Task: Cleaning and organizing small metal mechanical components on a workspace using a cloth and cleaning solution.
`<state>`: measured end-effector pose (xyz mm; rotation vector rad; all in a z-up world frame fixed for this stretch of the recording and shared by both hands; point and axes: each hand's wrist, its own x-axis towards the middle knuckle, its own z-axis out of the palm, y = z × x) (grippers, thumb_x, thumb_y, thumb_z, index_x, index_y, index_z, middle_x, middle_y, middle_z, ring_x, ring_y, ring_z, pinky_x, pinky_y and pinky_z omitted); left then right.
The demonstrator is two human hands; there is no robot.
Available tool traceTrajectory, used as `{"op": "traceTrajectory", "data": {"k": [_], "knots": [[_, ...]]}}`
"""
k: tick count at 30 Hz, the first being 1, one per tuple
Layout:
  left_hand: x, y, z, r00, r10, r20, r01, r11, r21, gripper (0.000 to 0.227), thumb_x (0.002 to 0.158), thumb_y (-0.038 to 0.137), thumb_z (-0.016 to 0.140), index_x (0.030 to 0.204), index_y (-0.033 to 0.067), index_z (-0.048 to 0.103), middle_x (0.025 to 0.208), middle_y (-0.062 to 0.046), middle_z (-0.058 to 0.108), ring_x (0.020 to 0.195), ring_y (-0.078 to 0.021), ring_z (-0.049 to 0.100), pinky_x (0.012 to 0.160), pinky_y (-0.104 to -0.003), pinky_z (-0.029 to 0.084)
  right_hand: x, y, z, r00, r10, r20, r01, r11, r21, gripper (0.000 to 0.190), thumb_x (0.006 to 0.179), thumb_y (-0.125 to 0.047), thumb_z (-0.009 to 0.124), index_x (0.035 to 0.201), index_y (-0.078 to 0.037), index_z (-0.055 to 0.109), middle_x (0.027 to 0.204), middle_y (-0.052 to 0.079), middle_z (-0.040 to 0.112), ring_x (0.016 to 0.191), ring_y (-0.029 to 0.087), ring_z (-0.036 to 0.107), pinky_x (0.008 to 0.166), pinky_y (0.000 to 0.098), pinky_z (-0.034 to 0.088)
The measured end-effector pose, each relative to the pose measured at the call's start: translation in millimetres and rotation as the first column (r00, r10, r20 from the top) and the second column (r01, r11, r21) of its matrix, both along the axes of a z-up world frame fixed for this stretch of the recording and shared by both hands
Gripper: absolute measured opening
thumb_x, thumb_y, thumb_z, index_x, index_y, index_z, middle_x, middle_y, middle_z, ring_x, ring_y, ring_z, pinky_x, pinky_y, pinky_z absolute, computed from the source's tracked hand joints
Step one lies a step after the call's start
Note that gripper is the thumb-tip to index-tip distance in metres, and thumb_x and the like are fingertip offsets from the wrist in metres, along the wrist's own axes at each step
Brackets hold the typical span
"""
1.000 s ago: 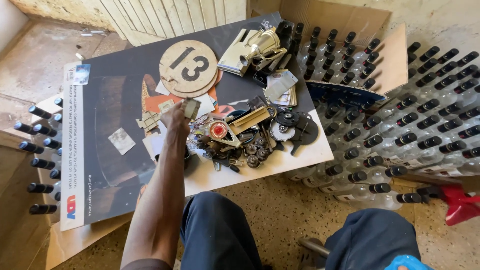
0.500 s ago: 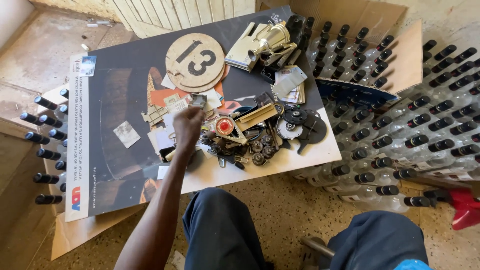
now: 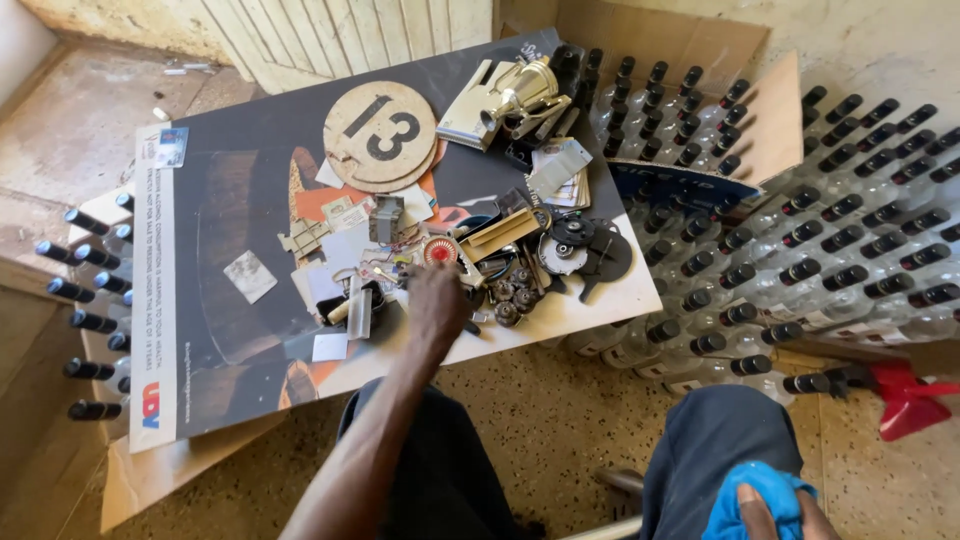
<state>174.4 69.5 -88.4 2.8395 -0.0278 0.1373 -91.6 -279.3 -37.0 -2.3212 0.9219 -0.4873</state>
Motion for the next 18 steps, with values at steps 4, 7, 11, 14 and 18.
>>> {"op": "traceTrajectory", "data": {"k": [4, 7, 11, 14, 18], "knots": [[-22, -64, -4, 0.948, -0.065, -0.311, 0.029, 0.992, -0.119, 0.034, 0.086, -0.014, 0.039, 0.086, 0.0057, 0.067, 0.069, -0.006, 0.066, 0.053, -0.0145, 0.062, 0.047, -0.029, 0.062, 11, 3, 11, 0.976, -0.129, -0.176, 0.159, 0.972, 0.170, 0.060, 0.098, -0.029, 0.074, 0.149, -0.001, 0.059, 0.134, 0.027, 0.061, 0.115, 0.055, 0.057, 0.095, 0.0676, 0.054], [-24, -84, -46, 0.957, -0.115, -0.265, 0.096, 0.992, -0.084, 0.027, 0.096, 0.024, 0.076, 0.095, 0.0022, 0.061, 0.081, -0.007, 0.060, 0.060, -0.0136, 0.047, 0.049, -0.029, 0.044, 9, 0, 10, 0.999, 0.041, 0.001, -0.041, 0.998, 0.046, 0.041, 0.106, -0.023, 0.068, 0.134, 0.006, 0.069, 0.116, 0.026, 0.070, 0.099, 0.045, 0.066, 0.084, 0.0527, 0.061], [-21, -84, -63, 0.969, -0.041, -0.243, 0.032, 0.999, -0.042, 0.026, 0.105, -0.002, 0.043, 0.084, 0.0064, 0.054, 0.068, -0.002, 0.047, 0.055, -0.0116, 0.040, 0.047, -0.030, 0.041, 17, -12, 20, 0.916, -0.038, -0.400, 0.085, 0.991, 0.101, 0.041, 0.098, -0.037, 0.074, 0.132, -0.016, 0.074, 0.104, 0.016, 0.073, 0.089, 0.040, 0.068, 0.082, 0.0545, 0.062], [-18, -81, -54, 0.966, -0.015, -0.256, 0.002, 0.999, -0.049, 0.032, 0.098, -0.012, 0.043, 0.076, 0.0085, 0.053, 0.062, -0.001, 0.046, 0.054, -0.0131, 0.043, 0.049, -0.035, 0.044, 24, 1, 38, 0.916, -0.032, -0.399, 0.103, 0.982, 0.159, 0.046, 0.100, -0.034, 0.071, 0.141, -0.013, 0.068, 0.121, 0.019, 0.070, 0.104, 0.048, 0.067, 0.091, 0.0633, 0.061], [-14, -80, -59, 0.977, -0.021, -0.210, -0.001, 0.995, -0.100, 0.035, 0.092, -0.014, 0.046, 0.068, 0.0100, 0.052, 0.056, 0.000, 0.044, 0.051, -0.0121, 0.040, 0.046, -0.034, 0.044, 25, 34, 58, 0.975, -0.064, -0.213, 0.104, 0.978, 0.179, 0.054, 0.106, -0.029, 0.066, 0.153, -0.004, 0.056, 0.131, 0.027, 0.062, 0.112, 0.053, 0.059, 0.092, 0.0684, 0.055]]}}
